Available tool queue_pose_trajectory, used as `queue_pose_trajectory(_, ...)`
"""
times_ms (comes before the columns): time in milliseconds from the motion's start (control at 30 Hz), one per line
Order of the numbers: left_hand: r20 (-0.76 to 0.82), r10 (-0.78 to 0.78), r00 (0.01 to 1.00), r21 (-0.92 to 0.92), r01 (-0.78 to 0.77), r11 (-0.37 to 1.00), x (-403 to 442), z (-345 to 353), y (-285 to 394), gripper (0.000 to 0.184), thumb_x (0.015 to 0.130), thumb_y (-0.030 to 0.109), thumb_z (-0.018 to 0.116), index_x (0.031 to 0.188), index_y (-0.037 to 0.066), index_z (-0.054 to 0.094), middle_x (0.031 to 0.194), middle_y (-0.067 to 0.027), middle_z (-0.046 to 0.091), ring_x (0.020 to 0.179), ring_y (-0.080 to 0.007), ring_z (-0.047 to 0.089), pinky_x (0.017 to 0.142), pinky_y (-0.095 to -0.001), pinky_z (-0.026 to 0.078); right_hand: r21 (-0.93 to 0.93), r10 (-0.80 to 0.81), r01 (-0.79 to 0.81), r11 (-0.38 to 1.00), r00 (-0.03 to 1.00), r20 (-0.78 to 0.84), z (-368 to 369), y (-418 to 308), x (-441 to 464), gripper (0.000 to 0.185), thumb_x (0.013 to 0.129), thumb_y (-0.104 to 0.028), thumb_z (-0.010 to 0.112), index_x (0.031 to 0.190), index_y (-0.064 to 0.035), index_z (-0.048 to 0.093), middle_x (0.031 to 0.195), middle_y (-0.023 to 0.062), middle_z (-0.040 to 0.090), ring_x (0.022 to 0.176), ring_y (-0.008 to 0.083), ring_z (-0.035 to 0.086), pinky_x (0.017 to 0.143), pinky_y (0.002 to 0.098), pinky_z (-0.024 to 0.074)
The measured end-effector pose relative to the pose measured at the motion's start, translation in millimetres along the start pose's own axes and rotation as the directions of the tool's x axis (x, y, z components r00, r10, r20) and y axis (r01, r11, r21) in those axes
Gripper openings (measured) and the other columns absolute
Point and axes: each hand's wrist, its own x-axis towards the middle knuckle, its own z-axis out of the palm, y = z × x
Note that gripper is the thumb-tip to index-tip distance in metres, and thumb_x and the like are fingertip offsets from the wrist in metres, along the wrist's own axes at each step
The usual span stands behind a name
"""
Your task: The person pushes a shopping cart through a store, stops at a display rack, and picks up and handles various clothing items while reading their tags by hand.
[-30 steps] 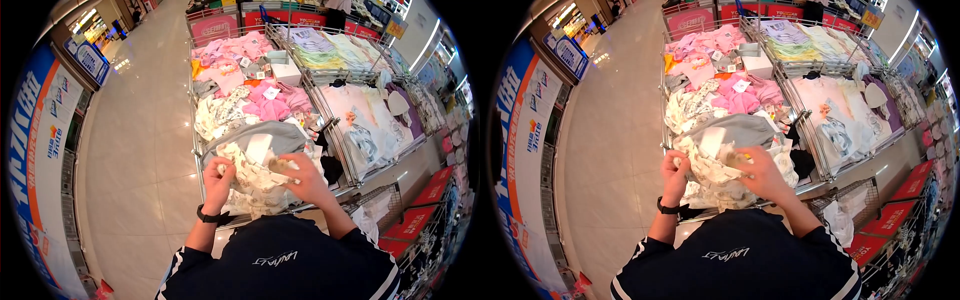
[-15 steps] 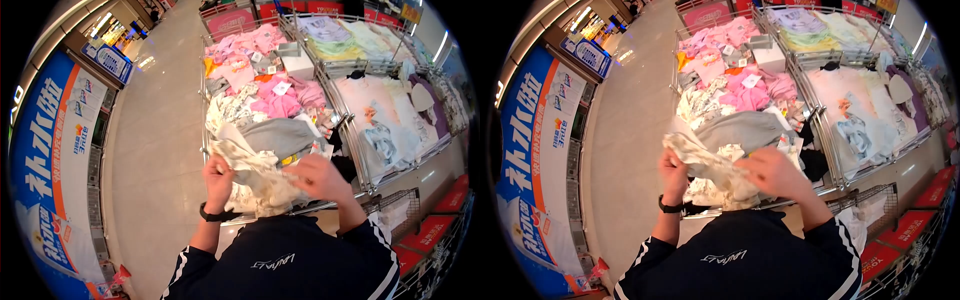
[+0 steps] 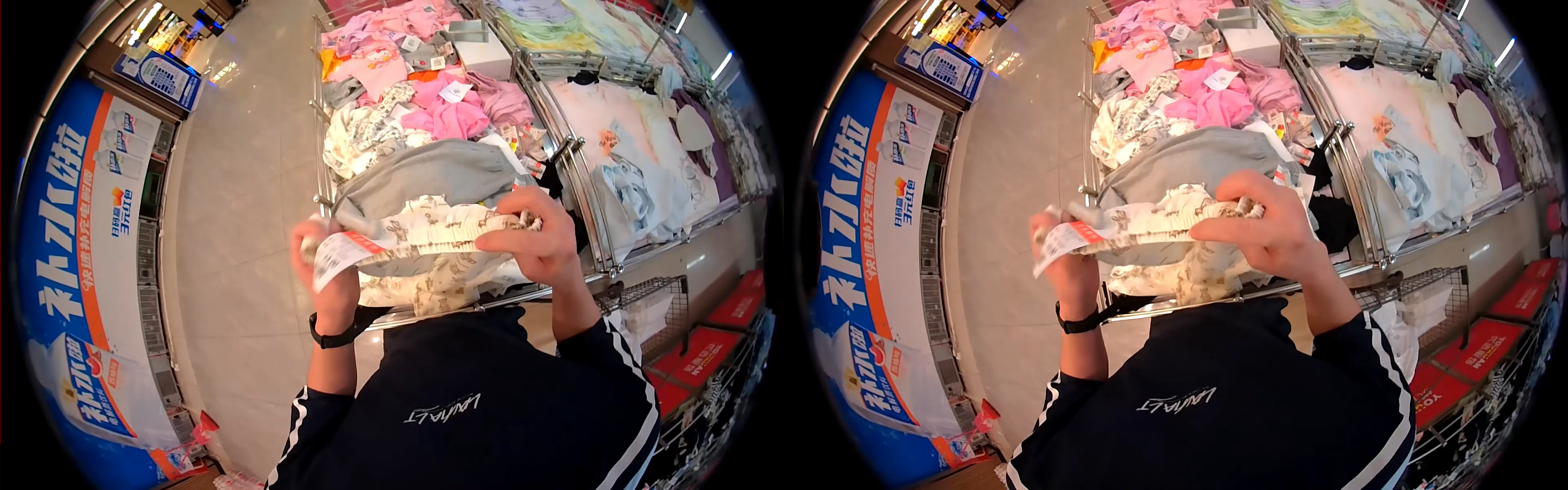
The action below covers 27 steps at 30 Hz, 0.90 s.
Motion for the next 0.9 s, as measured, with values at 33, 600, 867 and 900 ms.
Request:
queue_pose_trajectory(33,0.057,0.065,0.996,-0.051,-0.062,0.997,2,-11,-4,0.025,0.086,0.002,0.059,0.109,0.002,0.050,0.100,-0.0074,0.058,0.091,-0.0178,0.061,0.085,-0.0315,0.049,-0.020,-0.005,0.005,1.000,1.000,-0.007,0,-1,2,0.038,0.062,0.006,0.058,0.091,-0.0152,0.073,0.089,0.0079,0.056,0.076,0.0231,0.058,0.059,0.0303,0.0464)
queue_pose_trajectory(600,0.482,-0.270,0.834,-0.717,0.552,0.426,24,51,-15,0.011,0.093,0.023,0.051,0.092,0.015,0.043,0.067,0.0020,0.044,0.050,-0.0125,0.043,0.053,-0.0263,0.030,0.472,0.143,-0.332,0.817,0.909,0.391,42,-30,-16,0.031,0.080,0.001,0.068,0.110,-0.0049,0.062,0.099,0.0080,0.059,0.086,0.0185,0.058,0.074,0.0292,0.0472)
queue_pose_trajectory(867,0.159,0.500,0.851,0.375,-0.520,0.767,-7,82,-25,0.029,0.075,0.002,0.074,0.093,0.003,0.051,0.100,-0.0107,0.060,0.082,-0.0186,0.060,0.073,-0.0319,0.051,0.486,0.552,-0.591,0.644,0.799,0.240,44,-29,-16,0.052,0.079,-0.009,0.073,0.126,-0.0029,0.050,0.089,0.0045,0.054,0.083,0.0134,0.053,0.077,0.0277,0.0438)
queue_pose_trajectory(900,0.218,0.535,0.816,0.386,-0.576,0.721,-14,83,-29,0.031,0.074,0.005,0.076,0.091,0.003,0.050,0.100,-0.0122,0.060,0.082,-0.0209,0.061,0.072,-0.0328,0.050,0.494,0.503,-0.527,0.692,0.842,0.193,46,-23,-15,0.051,0.079,-0.010,0.073,0.124,-0.0022,0.051,0.092,0.0044,0.056,0.082,0.0130,0.054,0.075,0.0277,0.0442)
